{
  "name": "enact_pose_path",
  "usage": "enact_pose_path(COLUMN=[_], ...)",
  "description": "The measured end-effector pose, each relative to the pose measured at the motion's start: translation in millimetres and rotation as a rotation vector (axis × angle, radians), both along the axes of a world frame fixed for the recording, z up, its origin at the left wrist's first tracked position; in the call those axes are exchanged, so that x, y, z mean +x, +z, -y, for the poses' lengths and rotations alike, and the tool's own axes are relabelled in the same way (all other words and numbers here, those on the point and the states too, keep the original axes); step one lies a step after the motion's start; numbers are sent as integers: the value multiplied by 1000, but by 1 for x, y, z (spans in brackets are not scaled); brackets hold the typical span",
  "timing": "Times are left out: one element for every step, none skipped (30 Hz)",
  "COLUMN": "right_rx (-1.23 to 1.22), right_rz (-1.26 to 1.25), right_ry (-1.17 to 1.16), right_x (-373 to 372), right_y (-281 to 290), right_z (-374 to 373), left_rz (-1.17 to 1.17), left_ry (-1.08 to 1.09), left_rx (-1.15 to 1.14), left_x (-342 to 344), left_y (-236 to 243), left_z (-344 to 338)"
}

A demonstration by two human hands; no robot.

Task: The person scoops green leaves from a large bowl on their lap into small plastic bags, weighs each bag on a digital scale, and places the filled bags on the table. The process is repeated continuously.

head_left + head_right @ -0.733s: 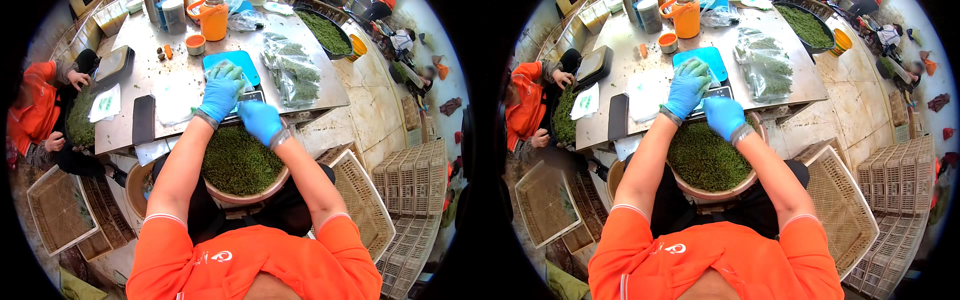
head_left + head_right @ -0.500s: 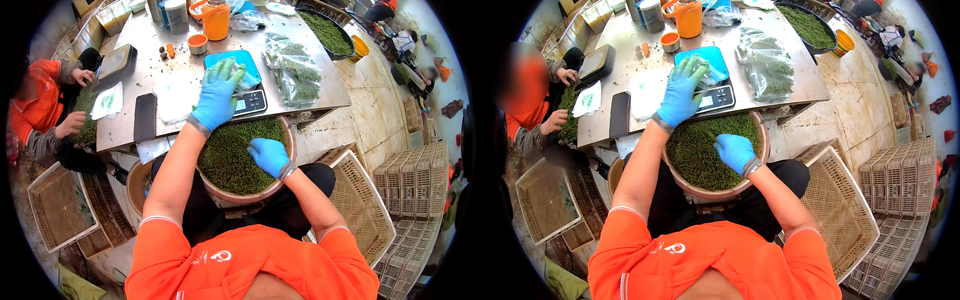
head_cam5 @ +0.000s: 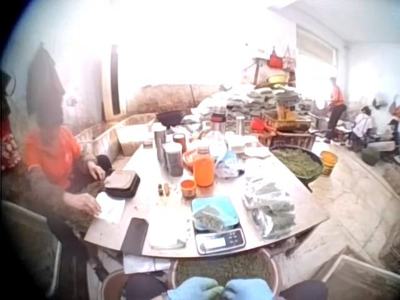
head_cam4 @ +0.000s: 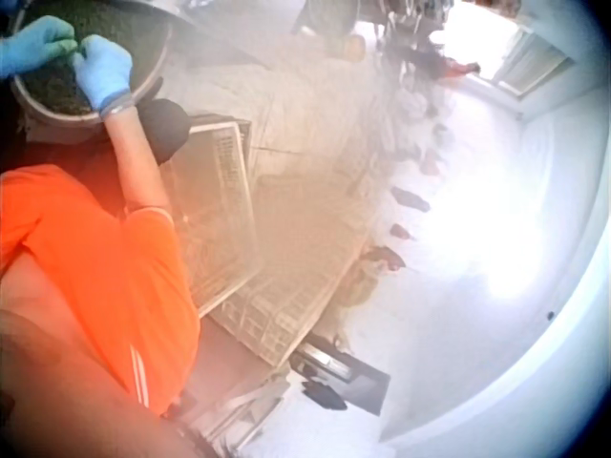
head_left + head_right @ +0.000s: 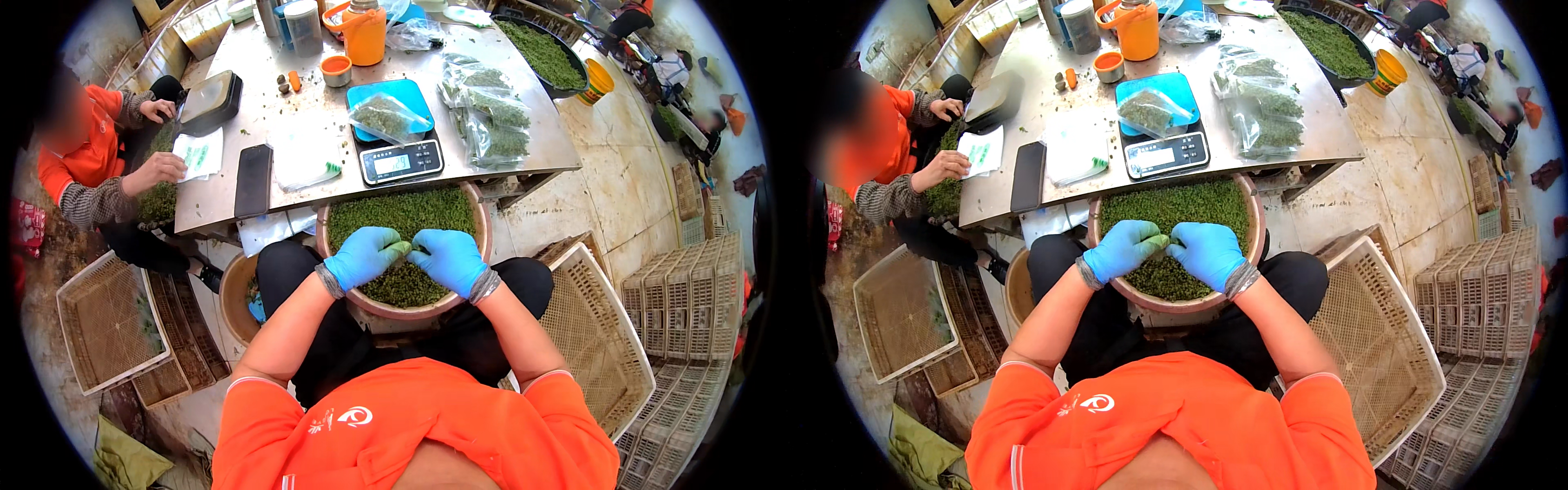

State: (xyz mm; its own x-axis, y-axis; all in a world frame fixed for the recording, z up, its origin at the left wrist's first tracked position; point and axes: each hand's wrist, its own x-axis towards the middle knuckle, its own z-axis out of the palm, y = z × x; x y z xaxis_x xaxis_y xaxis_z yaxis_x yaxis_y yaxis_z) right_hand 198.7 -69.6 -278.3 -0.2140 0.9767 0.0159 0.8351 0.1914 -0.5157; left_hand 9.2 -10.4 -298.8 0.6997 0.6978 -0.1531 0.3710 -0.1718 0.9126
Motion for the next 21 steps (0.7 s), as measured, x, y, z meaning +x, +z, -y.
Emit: enact_pose_path(right_rx=[21, 42, 48, 83, 119, 154, 176, 197, 219, 220, 221, 222, 222, 178, 133, 90, 117, 145, 177, 296, 357], right_rz=[-75, -150, -183, -182, -180, -179, -146, -113, -81, -49, -18, 13, 46, 49, 51, 56, 76, 95, 120, 69, 103], right_ry=[-28, -55, -72, -78, -82, -87, -90, -93, -95, -87, -79, -70, -66, -50, -34, -19, -4, 10, 22, 13, -73], right_x=[0, 1, 1, 1, 0, -1, -2, -3, -5, -9, -15, -18, -19, -16, -11, -5, -1, 4, 10, 12, 11], right_y=[2, 3, 0, -3, -5, -5, -5, -5, -6, -4, 0, 2, 1, -3, -9, -11, -11, -10, -8, 8, 26], right_z=[1, 2, 1, 0, -2, -3, -5, -6, -8, -8, -6, -5, -6, -8, -12, -17, -19, -22, -27, -41, -53], left_rz=[45, 89, 104, 141, 179, 216, 216, 217, 217, 239, 261, 283, 235, 186, 137, -11, -159, -308, -392, -348, -304], left_ry=[37, 75, 84, 95, 108, 120, 130, 139, 150, 171, 192, 214, 215, 216, 217, 192, 166, 139, 99, 102, 103], left_rx=[-45, -90, -96, -107, -117, -127, -122, -117, -113, -114, -115, -117, -86, -56, -25, 96, 217, 338, 343, 401, 460], left_x=[1, 2, 2, 2, 2, 2, 3, 4, 4, 4, 3, 2, 2, 1, 0, 1, 4, 5, 6, 7, 10], left_y=[-1, -1, 1, -1, -3, -4, -4, -3, -3, -4, -5, -7, -9, -11, -12, -11, -9, -9, -16, -16, -16], left_z=[-1, -2, -3, -4, -4, -5, -5, -4, -4, -5, -5, -5, -6, -6, -6, -7, -6, -6, -8, -8, -6])
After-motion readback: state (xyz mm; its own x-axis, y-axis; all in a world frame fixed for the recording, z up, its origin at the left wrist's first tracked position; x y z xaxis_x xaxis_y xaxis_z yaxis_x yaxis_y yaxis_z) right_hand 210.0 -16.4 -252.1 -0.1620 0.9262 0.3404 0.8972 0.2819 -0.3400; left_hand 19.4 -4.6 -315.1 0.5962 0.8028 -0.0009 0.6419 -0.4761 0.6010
